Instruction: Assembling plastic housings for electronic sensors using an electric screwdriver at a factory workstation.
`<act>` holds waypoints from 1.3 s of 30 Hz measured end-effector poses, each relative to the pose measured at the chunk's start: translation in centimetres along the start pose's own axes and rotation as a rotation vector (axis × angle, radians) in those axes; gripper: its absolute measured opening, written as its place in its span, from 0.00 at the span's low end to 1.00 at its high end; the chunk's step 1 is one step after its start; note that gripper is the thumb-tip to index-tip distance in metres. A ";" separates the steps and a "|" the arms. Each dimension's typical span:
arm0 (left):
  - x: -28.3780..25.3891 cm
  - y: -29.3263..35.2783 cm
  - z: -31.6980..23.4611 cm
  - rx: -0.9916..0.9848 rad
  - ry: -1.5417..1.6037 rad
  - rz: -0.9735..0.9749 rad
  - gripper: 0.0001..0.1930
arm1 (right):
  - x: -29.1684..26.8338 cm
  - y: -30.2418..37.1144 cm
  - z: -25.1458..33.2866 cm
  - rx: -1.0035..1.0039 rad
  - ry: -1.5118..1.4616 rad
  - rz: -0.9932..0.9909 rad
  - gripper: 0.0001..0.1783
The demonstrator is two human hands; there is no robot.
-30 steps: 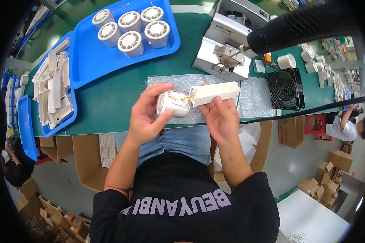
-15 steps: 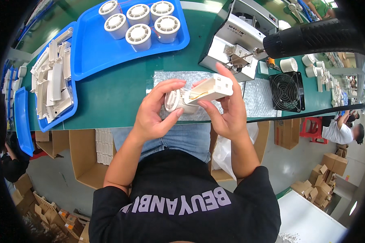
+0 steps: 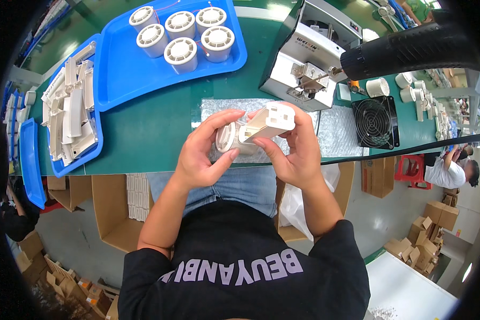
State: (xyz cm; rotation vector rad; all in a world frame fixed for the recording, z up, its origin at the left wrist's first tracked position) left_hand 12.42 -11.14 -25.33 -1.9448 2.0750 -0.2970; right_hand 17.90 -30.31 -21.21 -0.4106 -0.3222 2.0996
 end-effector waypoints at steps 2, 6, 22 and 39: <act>0.0 0.0 0.0 0.009 -0.001 -0.007 0.29 | 0.1 -0.1 -0.2 0.018 -0.086 -0.035 0.33; 0.3 0.1 0.0 0.016 -0.016 -0.051 0.29 | 0.0 0.4 -0.4 0.021 -0.098 -0.049 0.32; 3.9 -0.5 -0.1 0.049 -0.427 -0.310 0.34 | 2.5 0.4 0.5 0.040 0.070 -0.173 0.34; 0.2 0.5 -2.7 0.229 -0.597 -0.088 0.18 | 0.7 1.2 -0.5 -0.060 -0.152 0.062 0.24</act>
Point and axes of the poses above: each hand's wrist, its own y-axis away from the middle knuckle, its own x-axis out of the palm, z = x × y, the point moved 1 cm from there along -y, towards the middle knuckle, and after that the axes turned 3 degrees about -y, right-handed, at the moved point
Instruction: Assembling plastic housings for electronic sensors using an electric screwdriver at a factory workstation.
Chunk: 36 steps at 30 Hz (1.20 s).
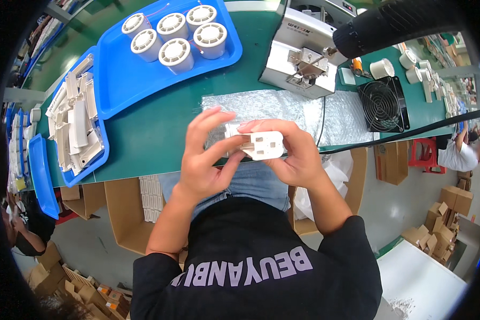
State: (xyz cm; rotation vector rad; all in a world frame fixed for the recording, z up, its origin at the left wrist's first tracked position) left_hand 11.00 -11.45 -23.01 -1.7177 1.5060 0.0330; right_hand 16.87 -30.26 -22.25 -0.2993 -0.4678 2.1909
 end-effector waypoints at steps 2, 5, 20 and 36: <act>0.5 -0.5 -0.1 0.014 0.044 0.047 0.18 | -0.5 -0.2 0.2 -0.053 0.088 0.037 0.23; 0.8 -1.3 -0.2 0.027 0.130 0.101 0.16 | -1.2 0.2 -0.1 -0.111 0.160 0.049 0.23; 4.9 -0.8 1.3 -0.078 0.466 -0.482 0.02 | -6.3 -6.3 7.0 -0.456 0.401 -0.720 0.44; 4.5 -1.0 1.8 -0.113 0.373 -0.341 0.01 | -5.8 -13.8 13.2 -0.681 0.365 -0.753 0.18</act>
Point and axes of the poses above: each hand's wrist, its own y-axis away from the middle knuckle, its own x-axis out of the palm, z = x × y, the point moved 1 cm from there along -y, towards the middle knuckle, and after that the axes turned 3 degrees about -y, right-handed, at the moved point
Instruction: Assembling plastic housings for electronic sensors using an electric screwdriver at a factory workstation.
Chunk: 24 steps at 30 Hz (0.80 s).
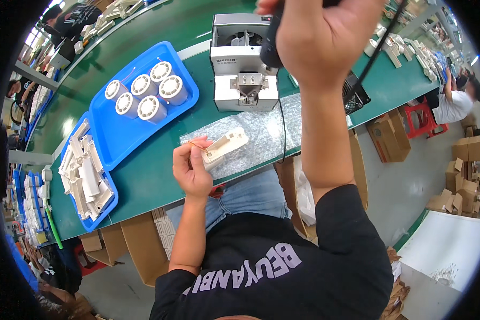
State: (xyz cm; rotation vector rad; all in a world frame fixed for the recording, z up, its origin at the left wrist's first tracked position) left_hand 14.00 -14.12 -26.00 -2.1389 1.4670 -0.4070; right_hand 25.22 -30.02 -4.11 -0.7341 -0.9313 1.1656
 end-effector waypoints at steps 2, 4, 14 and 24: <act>0.3 0.3 0.1 -0.070 0.069 -0.013 0.01 | 0.5 -0.8 -1.2 -0.045 -0.056 0.067 0.20; 0.6 0.4 0.1 -0.059 0.103 -0.040 0.02 | 0.9 -1.3 -2.7 -0.083 -0.104 0.136 0.22; 0.2 0.0 -0.2 -0.043 -0.065 0.024 0.01 | -3.2 -0.2 -1.0 0.429 -0.305 0.399 0.25; 0.2 -0.1 -0.1 -0.046 0.012 -0.072 0.06 | -1.0 2.9 1.8 0.221 -0.507 0.279 0.39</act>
Point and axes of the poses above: each hand's wrist, its own y-axis away from the middle knuckle, its own x-axis out of the palm, z = x × y, the point moved 1 cm from there along -y, towards the middle knuckle, and after that the axes turned 3 degrees about -y, right-handed, at the moved point
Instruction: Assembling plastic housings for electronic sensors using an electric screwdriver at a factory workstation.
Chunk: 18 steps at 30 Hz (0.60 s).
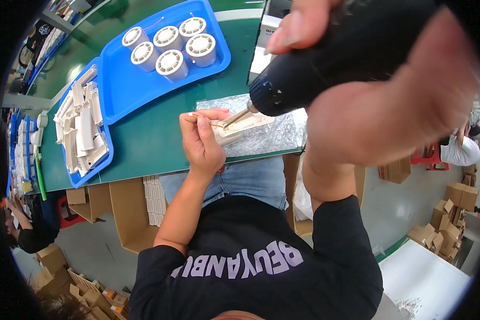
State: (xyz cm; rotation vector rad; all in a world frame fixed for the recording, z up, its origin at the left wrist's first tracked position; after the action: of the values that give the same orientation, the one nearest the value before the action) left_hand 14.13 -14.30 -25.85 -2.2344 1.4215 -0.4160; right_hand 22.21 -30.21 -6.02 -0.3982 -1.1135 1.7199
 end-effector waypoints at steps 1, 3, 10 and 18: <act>-0.1 0.0 0.0 -0.006 -0.011 0.001 0.06 | 0.1 0.0 -0.2 0.003 -0.009 0.004 0.39; 0.0 0.2 0.0 -0.017 -0.024 -0.005 0.06 | 0.1 0.2 -0.5 0.009 -0.023 0.012 0.39; 0.0 0.0 -0.1 -0.028 -0.012 -0.003 0.06 | -0.6 1.0 -1.7 0.033 -0.046 0.023 0.40; -0.1 0.0 0.2 -0.027 -0.023 -0.049 0.06 | -0.9 1.9 -3.0 0.044 -0.090 0.041 0.41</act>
State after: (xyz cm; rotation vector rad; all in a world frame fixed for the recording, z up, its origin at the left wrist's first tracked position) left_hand 14.15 -14.14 -25.99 -2.2923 1.3703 -0.3883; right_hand 23.63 -29.69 -9.30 -0.3208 -1.1362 1.8107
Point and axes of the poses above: each hand's wrist, its own y-axis away from the middle knuckle, its own x-axis out of the palm, z = x × y, the point moved 1 cm from there along -y, towards the middle knuckle, and after that the axes turned 3 degrees about -y, right-handed, at the moved point
